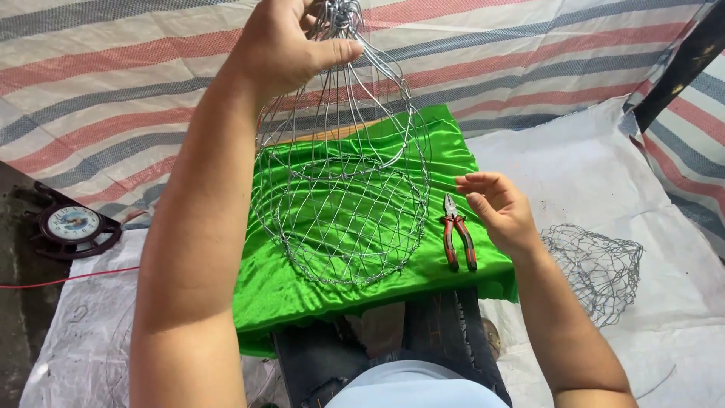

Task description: Reinforcing a wire frame by attaching and securing wire mesh using pliers and manual bending.

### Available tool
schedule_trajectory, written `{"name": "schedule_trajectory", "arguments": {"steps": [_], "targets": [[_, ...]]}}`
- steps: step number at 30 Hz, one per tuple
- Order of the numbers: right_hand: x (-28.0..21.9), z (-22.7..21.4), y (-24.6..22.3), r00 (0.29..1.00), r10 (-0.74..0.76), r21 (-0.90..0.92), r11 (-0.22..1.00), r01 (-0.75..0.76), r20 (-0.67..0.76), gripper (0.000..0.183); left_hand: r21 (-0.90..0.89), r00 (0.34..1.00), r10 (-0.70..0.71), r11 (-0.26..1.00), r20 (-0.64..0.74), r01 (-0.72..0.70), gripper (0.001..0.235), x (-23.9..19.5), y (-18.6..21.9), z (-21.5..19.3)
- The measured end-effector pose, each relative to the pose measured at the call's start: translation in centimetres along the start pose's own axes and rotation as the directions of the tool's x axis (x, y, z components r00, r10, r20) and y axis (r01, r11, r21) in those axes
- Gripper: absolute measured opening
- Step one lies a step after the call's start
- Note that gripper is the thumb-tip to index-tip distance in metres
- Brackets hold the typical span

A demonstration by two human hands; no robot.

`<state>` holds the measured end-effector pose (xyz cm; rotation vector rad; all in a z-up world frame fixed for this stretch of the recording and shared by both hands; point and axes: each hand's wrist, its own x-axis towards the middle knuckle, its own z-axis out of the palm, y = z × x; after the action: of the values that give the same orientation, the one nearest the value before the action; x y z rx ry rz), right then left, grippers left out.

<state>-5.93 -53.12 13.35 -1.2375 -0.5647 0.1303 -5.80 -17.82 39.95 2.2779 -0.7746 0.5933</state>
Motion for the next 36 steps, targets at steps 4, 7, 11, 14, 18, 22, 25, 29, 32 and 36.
{"name": "schedule_trajectory", "arguments": {"steps": [4, 7, 11, 14, 18, 22, 25, 29, 32, 36], "targets": [[-2.0, -1.5, 1.5, 0.997, 0.034, -0.045, 0.998, -0.037, -0.073, 0.034, -0.154, 0.996, -0.014, 0.988, 0.094, 0.028, 0.030, 0.0, 0.1, -1.3], [-3.1, -2.2, 2.1, 0.980, 0.116, -0.067, 0.989, -0.128, -0.159, 0.037, -0.235, 0.979, -0.053, 0.967, 0.197, 0.100, 0.033, -0.2, 0.7, -2.0], [-4.0, -2.8, 2.9, 0.972, 0.116, -0.065, 0.989, -0.132, -0.206, 0.032, -0.158, 0.986, -0.047, 0.985, 0.160, 0.073, 0.037, -1.2, 2.1, -2.5], [-4.3, -3.1, 3.7, 0.972, 0.111, -0.049, 0.991, -0.123, -0.205, 0.031, -0.151, 0.984, -0.023, 0.987, 0.175, 0.050, 0.041, -1.7, 2.9, -3.0], [-4.5, -2.8, 4.4, 0.978, 0.107, -0.026, 0.993, -0.113, -0.179, 0.031, -0.070, 0.988, 0.045, 0.997, 0.147, -0.035, 0.068, -2.8, 3.6, -3.4], [-4.8, -2.3, 4.4, 0.982, 0.102, -0.034, 0.993, -0.109, -0.158, 0.031, -0.124, 0.987, 0.056, 0.992, 0.152, -0.037, 0.076, -4.5, 5.0, -3.8], [-5.0, -2.1, 4.3, 0.980, 0.116, -0.071, 0.989, -0.129, -0.163, 0.031, -0.150, 0.988, 0.110, 0.984, 0.104, -0.094, 0.059, -6.1, 5.6, -4.0], [-5.1, -1.8, 4.7, 0.978, 0.124, -0.075, 0.988, -0.138, -0.166, 0.032, -0.243, 0.995, 0.096, 0.966, 0.008, -0.091, 0.053, -8.2, 7.1, -3.9], [-5.2, -1.2, 5.0, 0.980, 0.130, -0.051, 0.989, -0.140, -0.153, 0.032, -0.139, 0.998, 0.033, 0.989, -0.057, -0.040, 0.052, -9.3, 8.5, -4.0], [-5.1, 0.3, 4.0, 0.989, 0.105, -0.089, 0.989, -0.114, -0.101, 0.033, -0.079, 0.992, -0.009, 0.997, -0.124, -0.001, 0.050, -10.6, 9.8, -4.1]]}}
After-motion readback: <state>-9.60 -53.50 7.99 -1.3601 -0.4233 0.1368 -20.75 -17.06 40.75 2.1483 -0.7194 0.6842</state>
